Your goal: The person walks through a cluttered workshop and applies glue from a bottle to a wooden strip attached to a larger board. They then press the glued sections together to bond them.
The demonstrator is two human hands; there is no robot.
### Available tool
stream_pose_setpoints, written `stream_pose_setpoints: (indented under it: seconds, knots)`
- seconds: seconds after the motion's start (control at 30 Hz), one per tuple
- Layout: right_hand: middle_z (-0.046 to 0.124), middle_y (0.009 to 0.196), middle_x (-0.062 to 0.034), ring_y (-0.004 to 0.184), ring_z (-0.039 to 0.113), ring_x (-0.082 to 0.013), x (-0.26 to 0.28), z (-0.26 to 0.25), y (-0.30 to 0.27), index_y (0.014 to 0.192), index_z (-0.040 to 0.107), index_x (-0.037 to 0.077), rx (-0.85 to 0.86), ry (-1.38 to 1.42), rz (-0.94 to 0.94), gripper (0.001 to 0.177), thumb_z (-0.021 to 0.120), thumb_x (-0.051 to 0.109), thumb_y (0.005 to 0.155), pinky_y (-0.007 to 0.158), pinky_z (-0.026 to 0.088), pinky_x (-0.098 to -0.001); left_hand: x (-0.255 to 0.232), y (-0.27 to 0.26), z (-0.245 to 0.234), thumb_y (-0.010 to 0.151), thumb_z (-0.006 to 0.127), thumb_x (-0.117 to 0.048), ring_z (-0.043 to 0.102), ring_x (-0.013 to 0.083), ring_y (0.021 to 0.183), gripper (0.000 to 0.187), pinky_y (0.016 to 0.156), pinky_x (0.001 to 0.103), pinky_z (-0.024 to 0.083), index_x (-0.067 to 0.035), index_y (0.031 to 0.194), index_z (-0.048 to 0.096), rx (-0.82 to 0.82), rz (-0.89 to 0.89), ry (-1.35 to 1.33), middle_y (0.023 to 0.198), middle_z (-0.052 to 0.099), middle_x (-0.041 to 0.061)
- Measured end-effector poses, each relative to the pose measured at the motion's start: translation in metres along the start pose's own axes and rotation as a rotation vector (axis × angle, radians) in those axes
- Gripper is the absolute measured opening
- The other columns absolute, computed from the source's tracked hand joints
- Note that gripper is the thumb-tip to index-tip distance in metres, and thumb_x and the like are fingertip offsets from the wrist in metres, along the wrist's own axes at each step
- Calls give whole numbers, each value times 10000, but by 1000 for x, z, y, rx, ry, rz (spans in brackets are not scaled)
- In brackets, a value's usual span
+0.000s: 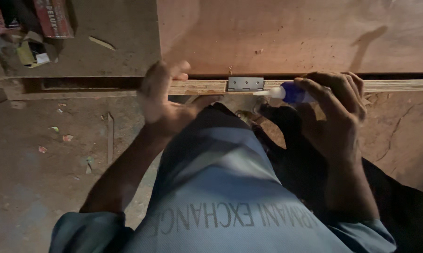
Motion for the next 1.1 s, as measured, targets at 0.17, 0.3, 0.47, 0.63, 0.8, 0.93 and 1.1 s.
stream_pose_setpoints:
  seconds: [0.17, 0.3, 0.47, 0.63, 0.8, 0.93, 1.1]
  knots:
    - [719, 1192, -119, 1080, 678, -275, 0, 2, -3, 1197, 716, 46, -24, 50, 21, 345, 774, -17, 862, 1017, 497, -396, -3, 0, -7, 831, 913, -569, 614, 186, 806, 597, 695, 337, 545, -50, 927, 633, 83, -28, 65, 899, 599, 53]
    - [702, 1161, -165, 1107, 682, -317, -4, 3, -5, 1179, 693, 11, -127, 165, 71, 314, 785, -11, 879, 985, 551, -412, -8, 0, -7, 818, 890, -497, 642, 184, 805, 527, 701, 324, 558, -40, 953, 665, 80, -41, 45, 897, 632, 67]
    - [665, 1196, -130, 1127, 694, -235, -22, 7, -14, 1233, 657, 25, -249, 510, 182, 280, 759, 34, 972, 943, 590, -308, -10, 6, -12, 812, 887, -300, 686, 185, 797, 397, 713, 300, 580, -19, 1030, 712, 157, -75, -39, 901, 671, 91]
    - [694, 1228, -143, 1154, 722, -255, -24, 18, -17, 1250, 677, 2, -177, 371, 91, 292, 829, 44, 1003, 959, 608, -332, -9, 12, -20, 837, 926, -240, 757, 201, 887, 417, 765, 315, 626, -10, 1106, 705, 312, -97, -34, 1006, 737, 113]
    - [702, 1206, -147, 1108, 727, -241, -16, 28, -12, 1277, 695, 21, -97, 329, 22, 379, 873, 105, 953, 903, 623, -328, -2, 18, -20, 862, 904, -190, 763, 200, 891, 381, 767, 313, 636, -9, 1140, 717, 436, -57, -43, 1019, 752, 116]
    - [693, 1194, -144, 1094, 690, -265, 0, 28, -3, 1249, 700, 35, -61, 289, -18, 440, 886, 159, 870, 895, 575, -366, -2, 19, -20, 864, 857, -123, 757, 185, 859, 332, 742, 309, 637, -22, 1151, 727, 452, -79, -56, 995, 755, 103]
    - [704, 1208, -105, 1052, 671, -255, 19, 31, 14, 1265, 710, 57, 11, 135, -118, 415, 814, 108, 867, 1022, 501, -424, -3, 18, -21, 850, 886, -149, 752, 181, 859, 370, 666, 283, 623, -23, 1158, 724, 413, -127, -104, 1008, 740, 90]
Point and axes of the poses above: each hand's wrist, its own y-axis towards the middle knuckle, its own z-axis out of the palm, x = y × z, the point moved 6 cm from there along y, towards the middle knuckle
